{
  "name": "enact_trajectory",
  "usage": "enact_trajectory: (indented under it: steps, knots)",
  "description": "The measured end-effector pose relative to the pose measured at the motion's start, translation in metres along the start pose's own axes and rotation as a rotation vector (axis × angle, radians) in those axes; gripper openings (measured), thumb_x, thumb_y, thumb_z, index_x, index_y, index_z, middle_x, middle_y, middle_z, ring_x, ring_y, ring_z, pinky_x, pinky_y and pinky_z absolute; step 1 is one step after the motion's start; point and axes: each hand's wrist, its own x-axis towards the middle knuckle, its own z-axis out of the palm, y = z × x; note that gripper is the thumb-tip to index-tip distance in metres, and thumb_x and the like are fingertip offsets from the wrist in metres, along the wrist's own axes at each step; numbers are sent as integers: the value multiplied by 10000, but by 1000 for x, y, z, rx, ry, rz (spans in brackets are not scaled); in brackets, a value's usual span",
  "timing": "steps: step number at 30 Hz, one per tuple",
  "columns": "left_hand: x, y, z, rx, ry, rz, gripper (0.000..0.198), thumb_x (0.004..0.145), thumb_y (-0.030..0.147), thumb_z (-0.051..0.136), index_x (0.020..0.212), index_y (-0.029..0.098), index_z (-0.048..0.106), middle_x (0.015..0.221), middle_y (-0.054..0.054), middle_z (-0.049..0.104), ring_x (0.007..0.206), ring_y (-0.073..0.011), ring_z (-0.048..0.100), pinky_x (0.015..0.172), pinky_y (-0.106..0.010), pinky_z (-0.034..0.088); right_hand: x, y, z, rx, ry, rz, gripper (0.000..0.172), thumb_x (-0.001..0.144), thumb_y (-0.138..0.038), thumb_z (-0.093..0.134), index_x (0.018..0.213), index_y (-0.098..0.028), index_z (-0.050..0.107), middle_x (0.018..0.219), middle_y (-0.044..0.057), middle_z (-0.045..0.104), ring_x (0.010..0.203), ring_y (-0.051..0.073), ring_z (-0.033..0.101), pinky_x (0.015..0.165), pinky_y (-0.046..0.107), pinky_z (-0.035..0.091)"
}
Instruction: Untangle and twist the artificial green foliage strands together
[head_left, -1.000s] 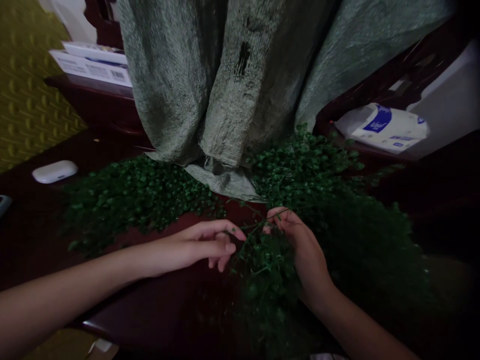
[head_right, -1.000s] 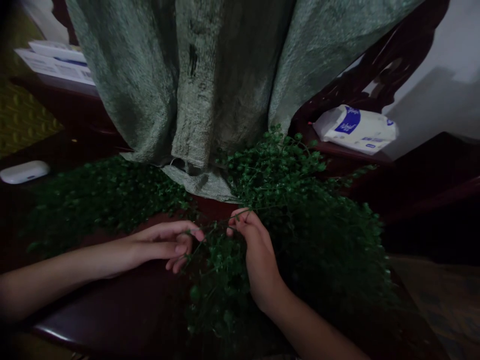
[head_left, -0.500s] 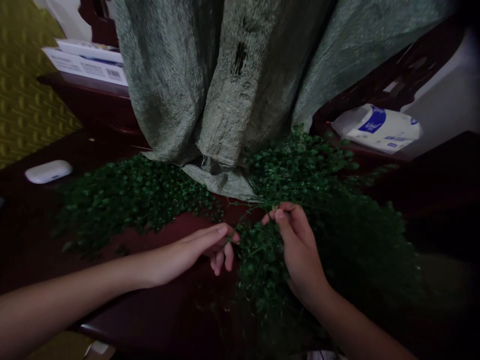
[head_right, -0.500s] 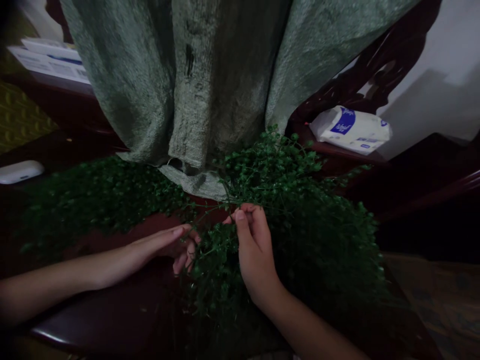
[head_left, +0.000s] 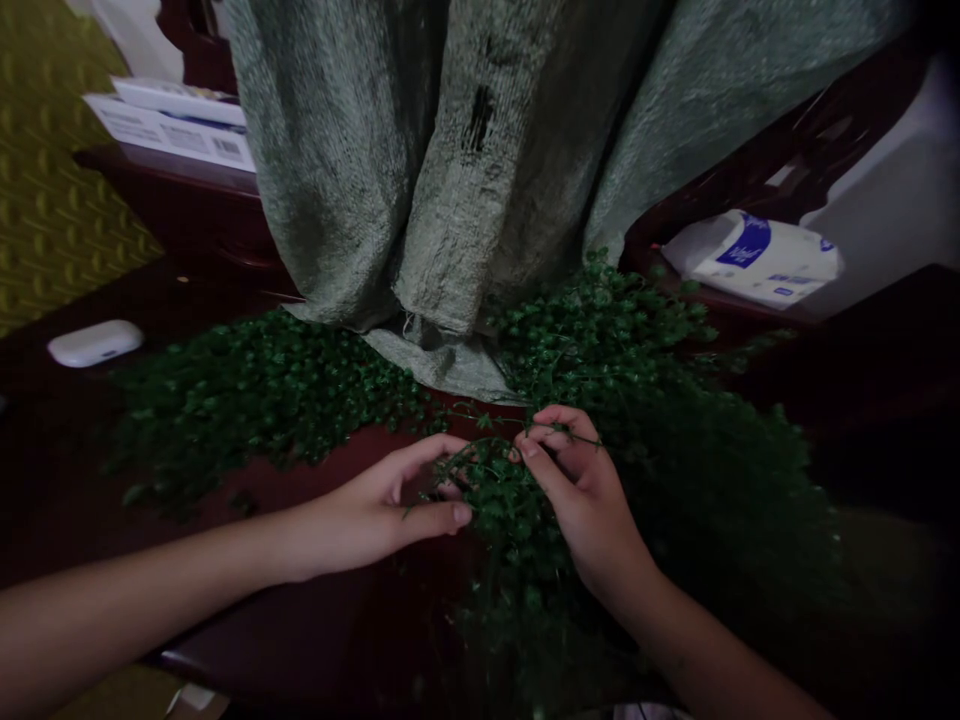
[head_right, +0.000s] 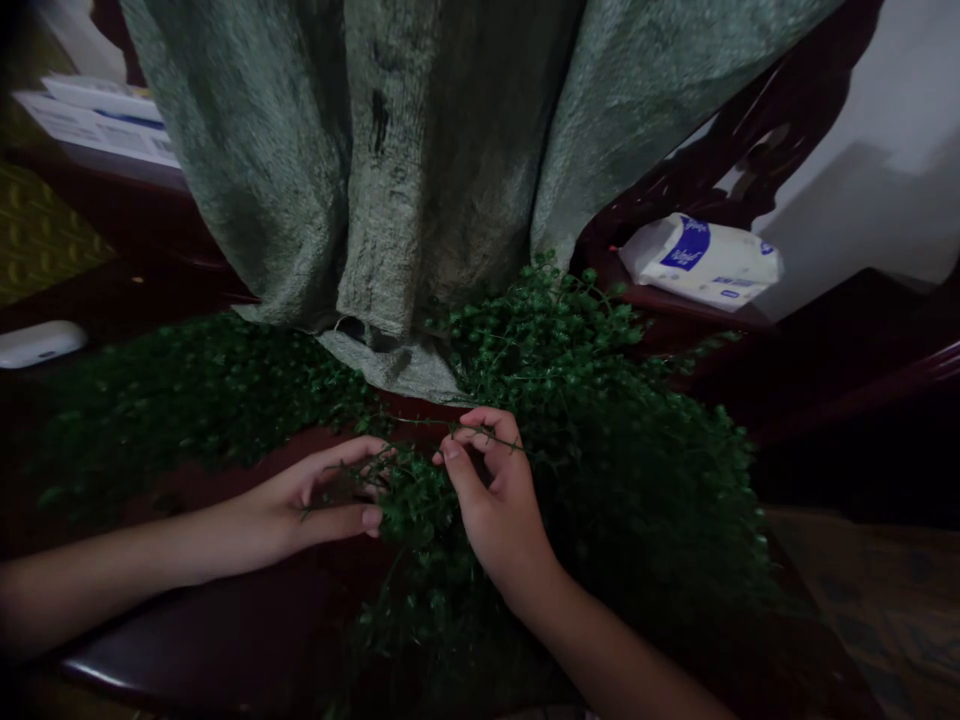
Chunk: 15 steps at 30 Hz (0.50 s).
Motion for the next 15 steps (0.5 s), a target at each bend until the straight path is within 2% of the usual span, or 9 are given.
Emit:
enact_trajectory:
  steps: [3, 6, 11, 15]
  knots:
    - [3, 4, -3, 37, 40, -61, 187, 841, 285, 639, 997, 185, 615, 825, 12, 618, 773, -128, 579, 770, -254, 461, 1, -5, -4, 148, 34, 121, 174, 760, -286, 699, 888, -237, 591, 825, -20, 570, 735, 130, 580, 734, 262, 472]
    - [5, 4, -5, 53, 94, -76, 155, 855, 302, 612, 932, 168, 630, 738, 17, 631, 735, -125, 578, 771, -248, 453, 3, -9, -7, 253, 16, 233, 235, 713, -221, 681, 944, -233, 638, 737, -31, 589, 715, 130, 555, 684, 243, 436]
    - [6, 4, -7, -22, 98, -64, 152, 849, 266, 607, 780, 138, 651, 764, -5, 657, 694, -110, 565, 716, -228, 451, 8, -12, -11, 342, -2, 332, 223, 595, -147, 633, 808, -205, 665, 654, -35, 574, 641, 109, 499, 590, 230, 369]
    - [6, 3, -8, -105, 201, -105, 125, 808, 250, 645, 875, 147, 670, 773, -5, 670, 679, -108, 559, 689, -226, 445, 9, -14, -12, 333, -21, 328, 170, 566, -174, 607, 733, -204, 609, 644, -30, 573, 630, 113, 486, 571, 235, 360]
